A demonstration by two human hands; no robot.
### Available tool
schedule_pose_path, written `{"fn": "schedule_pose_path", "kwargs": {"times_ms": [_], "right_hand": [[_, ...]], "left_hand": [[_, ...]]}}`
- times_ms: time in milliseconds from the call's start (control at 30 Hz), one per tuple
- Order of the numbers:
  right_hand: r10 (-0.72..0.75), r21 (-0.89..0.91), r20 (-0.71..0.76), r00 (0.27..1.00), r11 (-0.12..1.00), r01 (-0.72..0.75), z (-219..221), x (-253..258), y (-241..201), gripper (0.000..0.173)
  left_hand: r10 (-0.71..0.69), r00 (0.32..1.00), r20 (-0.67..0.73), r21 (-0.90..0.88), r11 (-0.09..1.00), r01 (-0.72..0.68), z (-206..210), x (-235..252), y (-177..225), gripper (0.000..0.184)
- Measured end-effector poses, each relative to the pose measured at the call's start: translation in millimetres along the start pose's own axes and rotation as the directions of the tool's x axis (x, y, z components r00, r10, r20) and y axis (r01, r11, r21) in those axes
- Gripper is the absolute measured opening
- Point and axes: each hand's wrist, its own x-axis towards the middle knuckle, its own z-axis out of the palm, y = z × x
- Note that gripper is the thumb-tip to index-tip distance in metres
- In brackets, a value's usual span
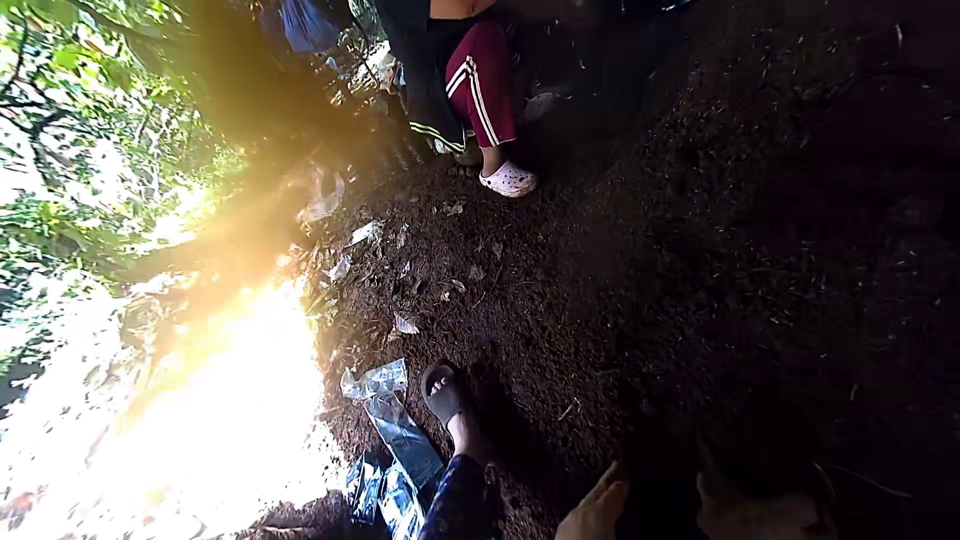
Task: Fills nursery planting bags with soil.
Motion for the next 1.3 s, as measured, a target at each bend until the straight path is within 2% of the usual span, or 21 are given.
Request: {"fn": "schedule_pose_path", "kwargs": {"times_ms": [33, 67, 167, 233, 300, 367, 467, 567, 667, 833, 933, 1000, 1067, 1133, 1167, 1233, 1300], "right_hand": [[-0.003, 0.103, -0.027, 1.000, 0.995, 0.006, 21, 22, 9, 0.060], [0.005, 0.131, -0.075, 0.997, 0.991, 0.005, 41, 43, 15, 0.062], [-0.011, 0.124, -0.109, 0.994, 0.992, 0.025, 66, 77, 19, 0.066], [0.005, 0.194, 0.009, 1.000, 0.981, -0.007, 54, 79, 16, 0.064], [0.031, 0.298, 0.171, 0.985, 0.951, -0.082, 34, 85, 15, 0.059], [0.077, 0.365, 0.322, 0.944, 0.910, -0.199, 18, 94, 11, 0.055], [0.153, 0.381, 0.459, 0.875, 0.856, -0.350, -8, 98, -1, 0.053], [0.150, 0.296, 0.547, 0.823, 0.886, -0.358, -33, 92, -22, 0.051], [0.119, 0.152, 0.624, 0.772, 0.951, -0.269, -56, 72, -56, 0.050], [0.093, -0.015, 0.752, 0.652, 0.992, -0.124, -96, 33, -109, 0.048], [0.141, -0.200, 0.760, 0.634, 0.979, 0.023, -107, 0, -133, 0.046], [0.159, -0.347, 0.768, 0.621, 0.918, 0.195, -103, -22, -140, 0.045], [0.125, -0.428, 0.810, 0.573, 0.795, 0.431, -94, -35, -138, 0.044], [0.018, -0.407, 0.871, 0.491, 0.588, 0.699, -81, -42, -132, 0.041], [-0.003, -0.415, 0.880, 0.474, 0.477, 0.775, -75, -49, -133, 0.040], [0.015, -0.485, 0.864, 0.503, 0.298, 0.822, -64, -69, -140, 0.040], [0.027, -0.533, 0.843, 0.537, 0.181, 0.827, -54, -88, -146, 0.040]], "left_hand": [[0.007, 1.000, 0.004, 0.009, 1.000, -0.007, 0, 1, -1, 0.070], [0.014, 1.000, 0.005, 0.017, 1.000, -0.014, 1, 2, -1, 0.069], [0.015, 1.000, -0.026, 0.044, 0.999, -0.013, 6, 4, -1, 0.071], [0.029, 0.996, -0.082, 0.084, 0.996, -0.022, 13, 2, -2, 0.075], [0.020, 0.997, -0.080, 0.124, 0.992, -0.010, 18, 1, -1, 0.078], [0.007, 0.997, -0.073, 0.123, 0.992, 0.002, 18, 3, 2, 0.076], [0.007, 0.998, -0.059, 0.123, 0.992, 0.000, 17, 9, 3, 0.074], [0.006, 0.999, -0.034, 0.141, 0.990, -0.001, 12, 13, 6, 0.073], [0.019, 1.000, -0.023, 0.131, 0.991, -0.016, 8, 16, 1, 0.072], [0.035, 0.999, -0.004, 0.122, 0.992, -0.034, 1, 16, -7, 0.073], [0.049, 0.999, 0.011, 0.130, 0.990, -0.050, 0, 11, -6, 0.071], [0.048, 0.999, 0.019, 0.156, 0.986, -0.050, -2, 7, -1, 0.072], [0.030, 0.999, 0.030, 0.189, 0.981, -0.035, -5, 1, 0, 0.078], [0.020, 1.000, 0.023, 0.201, 0.979, -0.024, -6, -2, -4, 0.071], [0.022, 1.000, 0.021, 0.198, 0.980, -0.025, -5, -2, -8, 0.068], [0.044, 0.999, 0.013, 0.171, 0.984, -0.046, -5, -2, -13, 0.067], [0.061, 0.998, -0.002, 0.156, 0.986, -0.060, -5, -3, -18, 0.072]]}}
